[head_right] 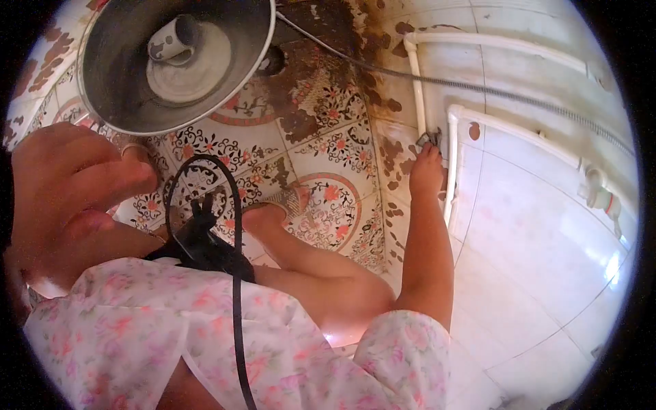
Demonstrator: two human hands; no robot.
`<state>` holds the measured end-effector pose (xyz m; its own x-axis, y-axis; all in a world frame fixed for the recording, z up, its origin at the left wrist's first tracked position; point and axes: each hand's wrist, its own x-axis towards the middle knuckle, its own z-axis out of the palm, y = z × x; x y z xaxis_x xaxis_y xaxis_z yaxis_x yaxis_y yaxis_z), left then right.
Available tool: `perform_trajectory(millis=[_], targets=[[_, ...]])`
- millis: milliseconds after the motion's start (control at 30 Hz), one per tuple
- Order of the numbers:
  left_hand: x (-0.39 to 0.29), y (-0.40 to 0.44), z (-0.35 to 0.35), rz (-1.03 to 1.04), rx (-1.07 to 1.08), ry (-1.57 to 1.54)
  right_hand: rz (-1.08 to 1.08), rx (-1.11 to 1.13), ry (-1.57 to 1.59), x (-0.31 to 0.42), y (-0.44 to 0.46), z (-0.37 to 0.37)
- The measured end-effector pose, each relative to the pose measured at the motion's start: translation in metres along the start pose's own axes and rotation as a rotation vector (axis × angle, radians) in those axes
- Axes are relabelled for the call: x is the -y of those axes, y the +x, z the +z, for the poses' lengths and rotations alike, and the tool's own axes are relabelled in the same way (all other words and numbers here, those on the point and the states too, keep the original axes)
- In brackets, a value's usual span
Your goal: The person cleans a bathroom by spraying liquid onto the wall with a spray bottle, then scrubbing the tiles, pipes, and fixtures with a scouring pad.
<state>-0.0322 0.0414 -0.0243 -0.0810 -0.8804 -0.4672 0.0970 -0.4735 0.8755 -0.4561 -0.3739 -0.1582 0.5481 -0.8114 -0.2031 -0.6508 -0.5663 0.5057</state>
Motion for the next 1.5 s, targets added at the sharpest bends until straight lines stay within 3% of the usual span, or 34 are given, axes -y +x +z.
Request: perform_trajectory(millis=[33, 100, 267, 367, 433, 533, 633, 767, 800, 867, 1100, 1167, 1267, 1333, 1367, 1433, 1500], targets=[[0.004, -0.005, 0.001, -0.061, -0.051, -0.286, -0.002, -0.030, -0.009, 0.005, -0.002, -0.004], [0.005, -0.007, -0.003, -0.056, -0.065, -0.224, -0.070, -0.102, 0.026, 0.013, 0.020, -0.008], [-0.017, 0.023, -0.012, 0.127, 0.001, 0.617, -0.072, -0.194, -0.014, 0.063, 0.128, -0.044], [-0.029, 0.041, -0.009, 0.217, 0.066, 0.958, -0.045, -0.201, -0.032, 0.066, 0.136, -0.041], [-0.034, 0.049, -0.008, 0.235, 0.099, 1.045, -0.199, -0.515, 0.108, 0.056, 0.127, -0.028], [-0.037, 0.056, -0.010, 0.252, 0.121, 1.097, -0.132, -0.347, 0.076, 0.037, 0.091, -0.020], [-0.035, 0.057, -0.016, 0.272, 0.131, 1.126, -0.217, -0.452, 0.104, 0.002, 0.046, 0.010], [-0.033, 0.057, -0.021, 0.289, 0.134, 1.133, -0.200, -0.016, 0.215, -0.021, -0.024, 0.017], [-0.033, 0.055, -0.023, 0.291, 0.135, 1.134, -0.203, -0.013, 0.212, -0.026, -0.034, 0.029], [-0.033, 0.054, -0.027, 0.294, 0.137, 1.140, -0.472, 0.013, -0.227, -0.029, -0.043, 0.049], [-0.049, 0.063, -0.015, 0.216, 0.152, 1.156, -0.582, -0.247, -0.388, 0.046, 0.080, 0.035], [-0.055, 0.068, -0.010, 0.189, 0.152, 1.147, -0.510, -0.382, -0.335, 0.080, 0.132, 0.015], [-0.063, 0.076, -0.005, 0.167, 0.171, 1.147, -0.488, -0.339, -0.344, 0.093, 0.162, 0.012], [-0.065, 0.079, -0.006, 0.161, 0.159, 1.153, -0.353, -0.128, -0.286, 0.082, 0.151, 0.024], [-0.064, 0.080, -0.010, 0.174, 0.148, 1.158, -0.337, -0.265, 0.079, 0.071, 0.123, 0.033], [-0.055, 0.075, -0.018, 0.199, 0.194, 1.052, -0.291, -0.176, 0.119, 0.044, 0.068, 0.064], [-0.059, 0.072, -0.027, 0.163, 0.204, 1.065, -0.100, 0.117, 0.090, 0.018, -0.002, 0.083]])
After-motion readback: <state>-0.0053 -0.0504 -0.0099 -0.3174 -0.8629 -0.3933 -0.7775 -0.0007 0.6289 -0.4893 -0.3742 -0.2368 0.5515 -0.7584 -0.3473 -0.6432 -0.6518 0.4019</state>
